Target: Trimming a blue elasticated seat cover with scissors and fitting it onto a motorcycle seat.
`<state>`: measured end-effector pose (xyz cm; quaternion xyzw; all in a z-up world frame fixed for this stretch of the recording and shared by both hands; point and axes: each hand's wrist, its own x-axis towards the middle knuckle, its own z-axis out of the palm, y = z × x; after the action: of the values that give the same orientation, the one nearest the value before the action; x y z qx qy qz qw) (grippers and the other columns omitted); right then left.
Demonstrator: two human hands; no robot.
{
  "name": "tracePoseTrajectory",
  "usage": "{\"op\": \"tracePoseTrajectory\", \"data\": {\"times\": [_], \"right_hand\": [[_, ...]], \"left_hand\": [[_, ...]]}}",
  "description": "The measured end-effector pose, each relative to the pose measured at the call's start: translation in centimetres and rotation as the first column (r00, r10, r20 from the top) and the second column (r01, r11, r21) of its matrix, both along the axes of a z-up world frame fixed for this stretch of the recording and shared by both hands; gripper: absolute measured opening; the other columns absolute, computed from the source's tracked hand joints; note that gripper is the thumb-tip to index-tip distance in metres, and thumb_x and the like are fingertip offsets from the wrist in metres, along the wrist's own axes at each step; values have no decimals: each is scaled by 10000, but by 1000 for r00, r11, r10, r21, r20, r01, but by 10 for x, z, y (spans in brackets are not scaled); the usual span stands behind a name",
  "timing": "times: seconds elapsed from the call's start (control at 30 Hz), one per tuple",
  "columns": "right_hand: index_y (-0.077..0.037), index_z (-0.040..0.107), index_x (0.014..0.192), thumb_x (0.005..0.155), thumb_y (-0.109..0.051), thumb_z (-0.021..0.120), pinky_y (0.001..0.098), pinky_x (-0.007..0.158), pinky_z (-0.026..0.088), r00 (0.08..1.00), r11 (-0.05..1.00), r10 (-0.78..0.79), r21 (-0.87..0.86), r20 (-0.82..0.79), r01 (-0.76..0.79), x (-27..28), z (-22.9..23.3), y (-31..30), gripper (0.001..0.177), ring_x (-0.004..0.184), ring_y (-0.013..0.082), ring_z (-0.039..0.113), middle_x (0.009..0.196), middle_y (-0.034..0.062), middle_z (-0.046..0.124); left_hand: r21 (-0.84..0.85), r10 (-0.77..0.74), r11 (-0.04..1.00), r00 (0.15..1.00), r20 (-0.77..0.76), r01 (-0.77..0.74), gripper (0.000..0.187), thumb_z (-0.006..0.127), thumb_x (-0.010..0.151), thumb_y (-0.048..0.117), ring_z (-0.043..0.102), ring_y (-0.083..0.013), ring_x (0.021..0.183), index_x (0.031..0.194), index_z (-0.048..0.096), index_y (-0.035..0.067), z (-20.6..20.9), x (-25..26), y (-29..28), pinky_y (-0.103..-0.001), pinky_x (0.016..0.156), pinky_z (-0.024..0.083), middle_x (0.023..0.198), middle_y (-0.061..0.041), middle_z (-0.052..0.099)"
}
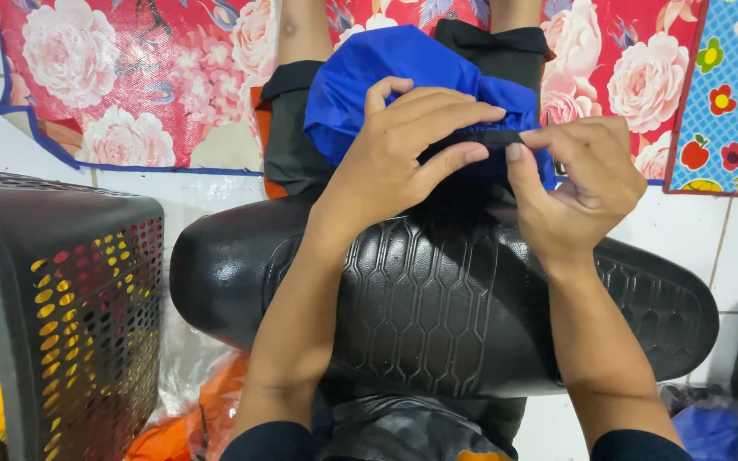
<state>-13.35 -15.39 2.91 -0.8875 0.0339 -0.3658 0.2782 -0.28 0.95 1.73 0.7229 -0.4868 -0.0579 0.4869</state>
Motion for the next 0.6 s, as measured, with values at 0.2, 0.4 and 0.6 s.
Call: {"op": "tracePoseTrajectory", "data": {"times": [0.2,0.4,0.6], "right_hand": [[66,716,991,1025,60,783,396,866,469,995,980,29,199,-95,-10,-1,-7,-3,75,897,299,566,913,156,665],[33,678,1054,1040,12,731,319,892,443,984,888,94,460,-152,-14,-3,-19,-7,59,936,213,537,948,105,610],[67,711,1012,1019,67,750,371,925,531,968,894,154,445,-197,-51,-2,-16,-7,39,922,263,623,921,157,670]], "left_hand": [[-43,-103,994,975,-197,96,282,650,1058,309,704,-153,1183,1326,664,225,3,0,1,-371,1122,331,1277,53,755],[-148,-123,985,967,-225,90,287,657,1070,277,666,-180,876,1346,648,200,-6,-1,-4,-329,972,513,918,12,699],[-157,-163,979,966,-202,133,285,651,1065,256,728,-205,1053,1336,657,169,-14,0,-6,-318,973,527,1123,-44,763]]}}
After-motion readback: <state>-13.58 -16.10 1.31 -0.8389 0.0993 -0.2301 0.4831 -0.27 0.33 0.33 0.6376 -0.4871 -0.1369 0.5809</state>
